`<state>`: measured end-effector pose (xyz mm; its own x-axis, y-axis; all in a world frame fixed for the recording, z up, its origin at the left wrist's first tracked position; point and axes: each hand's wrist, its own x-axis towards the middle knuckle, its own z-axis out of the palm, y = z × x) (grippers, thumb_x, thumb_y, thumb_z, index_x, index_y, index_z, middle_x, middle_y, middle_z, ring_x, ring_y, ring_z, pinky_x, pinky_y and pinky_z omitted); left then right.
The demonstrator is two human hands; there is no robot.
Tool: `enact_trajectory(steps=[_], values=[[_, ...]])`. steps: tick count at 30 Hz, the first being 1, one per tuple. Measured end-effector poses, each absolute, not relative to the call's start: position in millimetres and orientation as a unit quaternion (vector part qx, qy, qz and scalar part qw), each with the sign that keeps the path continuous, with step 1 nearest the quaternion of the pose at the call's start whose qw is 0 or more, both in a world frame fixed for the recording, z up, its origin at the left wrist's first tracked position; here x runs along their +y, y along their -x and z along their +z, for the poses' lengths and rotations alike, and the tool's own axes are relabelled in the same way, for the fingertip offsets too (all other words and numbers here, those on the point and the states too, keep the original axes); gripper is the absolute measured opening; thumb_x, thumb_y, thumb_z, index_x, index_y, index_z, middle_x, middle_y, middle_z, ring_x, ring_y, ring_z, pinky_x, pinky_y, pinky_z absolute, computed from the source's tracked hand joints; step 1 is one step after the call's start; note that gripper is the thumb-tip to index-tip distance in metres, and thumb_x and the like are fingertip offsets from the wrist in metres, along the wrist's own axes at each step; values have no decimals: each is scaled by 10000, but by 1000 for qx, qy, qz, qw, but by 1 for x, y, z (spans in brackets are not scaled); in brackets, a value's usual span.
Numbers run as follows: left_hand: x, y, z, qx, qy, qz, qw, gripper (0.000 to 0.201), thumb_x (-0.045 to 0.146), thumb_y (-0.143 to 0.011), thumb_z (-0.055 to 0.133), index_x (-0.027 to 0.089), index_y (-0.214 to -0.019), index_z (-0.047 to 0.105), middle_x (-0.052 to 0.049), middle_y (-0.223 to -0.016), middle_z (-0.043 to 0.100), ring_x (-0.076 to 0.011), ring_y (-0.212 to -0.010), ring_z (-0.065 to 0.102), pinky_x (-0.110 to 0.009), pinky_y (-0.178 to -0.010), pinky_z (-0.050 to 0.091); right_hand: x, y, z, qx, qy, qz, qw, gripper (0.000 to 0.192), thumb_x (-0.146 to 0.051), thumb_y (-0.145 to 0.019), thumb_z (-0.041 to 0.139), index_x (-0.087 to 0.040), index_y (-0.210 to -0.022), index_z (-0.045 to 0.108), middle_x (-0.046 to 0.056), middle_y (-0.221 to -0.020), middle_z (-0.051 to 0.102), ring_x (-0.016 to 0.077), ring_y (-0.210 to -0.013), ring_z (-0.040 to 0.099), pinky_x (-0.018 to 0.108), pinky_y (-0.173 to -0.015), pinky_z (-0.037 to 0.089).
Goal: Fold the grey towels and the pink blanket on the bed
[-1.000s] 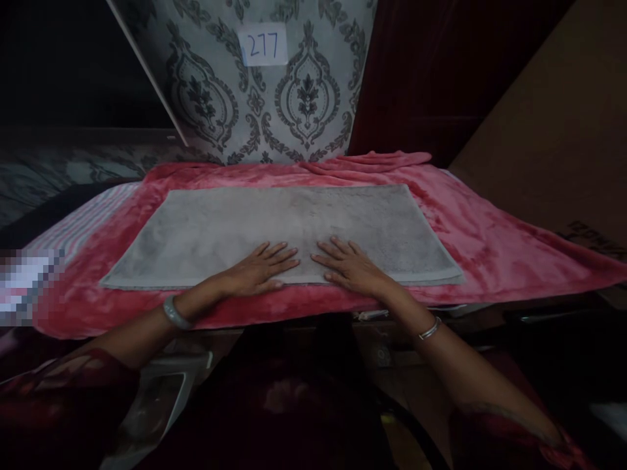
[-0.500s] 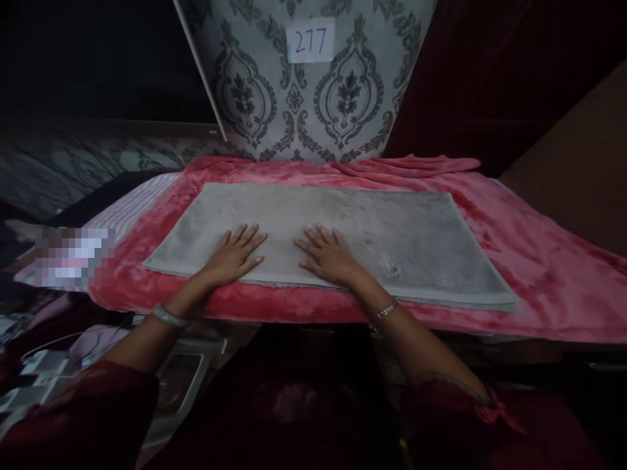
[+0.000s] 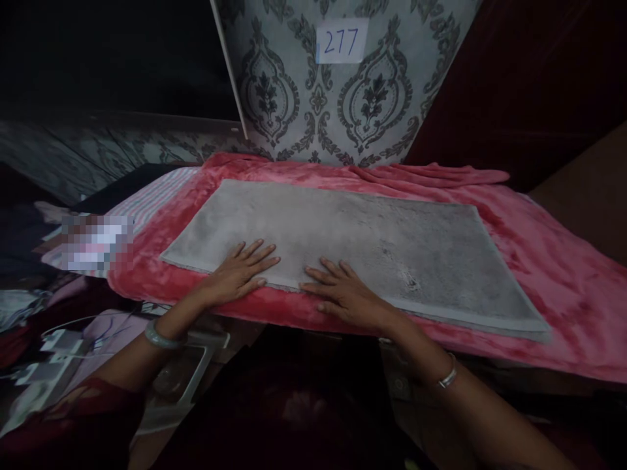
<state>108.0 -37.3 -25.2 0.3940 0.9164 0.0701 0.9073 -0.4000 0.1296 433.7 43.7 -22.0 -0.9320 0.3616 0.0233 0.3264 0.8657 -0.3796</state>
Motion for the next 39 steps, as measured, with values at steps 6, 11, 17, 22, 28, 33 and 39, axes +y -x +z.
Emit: enact_trajectory(steps=[6,11,17,22,28,33,39], values=[[-77,-109,-34,549,-831,88,1,515,456,-1049,364,331,-1545,416,-25,-1644,344,-269,-1550,214,-535,-1239,183,92,-360,0,-963,202,138,110,664,-601,-1046,265,-240,-1598,337,89,-1667,239,296,-1547,167,535,-1224,235],[-99,-94,-45,640,-756,107,-85,566,452,-1012,447,266,-1546,429,-98,-1629,363,-322,-1529,264,-596,-1234,130,113,-305,-16,-963,258,74,37,625,-563,-1045,339,-298,-1609,293,79,-1688,146,362,-1549,95,650,-1202,157],[-115,-75,-60,666,-723,148,-110,595,455,-986,479,203,-1525,462,-129,-1609,394,-332,-1519,281,-560,-1224,202,65,-321,-30,-983,140,119,12,608,-602,-1038,341,-369,-1597,288,27,-1683,169,353,-1551,86,656,-1213,114],[-114,-68,-52,677,-697,210,-108,450,378,-1013,398,225,-1368,628,-113,-1465,581,-289,-1390,480,-530,-1196,268,33,-338,-19,-978,66,199,3,592,-631,-1036,314,-394,-1578,330,-33,-1680,190,283,-1562,68,582,-1251,93],[-87,-37,-18,760,-594,228,-131,497,387,-996,380,227,-1419,586,-110,-1501,545,-321,-1433,427,-608,-1232,119,85,-292,6,-967,92,207,113,672,-619,-1042,245,-282,-1624,257,42,-1671,243,273,-1544,188,510,-1244,211],[-73,-16,-23,829,-519,179,-103,547,419,-980,401,198,-1458,549,-154,-1554,471,-401,-1460,359,-690,-1175,179,128,-241,-10,-971,210,90,74,660,-584,-1046,268,-242,-1609,308,106,-1682,176,378,-1540,135,633,-1193,208],[-81,-2,-47,813,-515,255,-98,491,327,-959,387,175,-1349,645,-141,-1406,618,-330,-1328,524,-550,-1138,346,86,-250,-33,-991,98,89,12,604,-577,-1053,278,-330,-1603,295,40,-1685,175,354,-1550,91,668,-1199,117]])
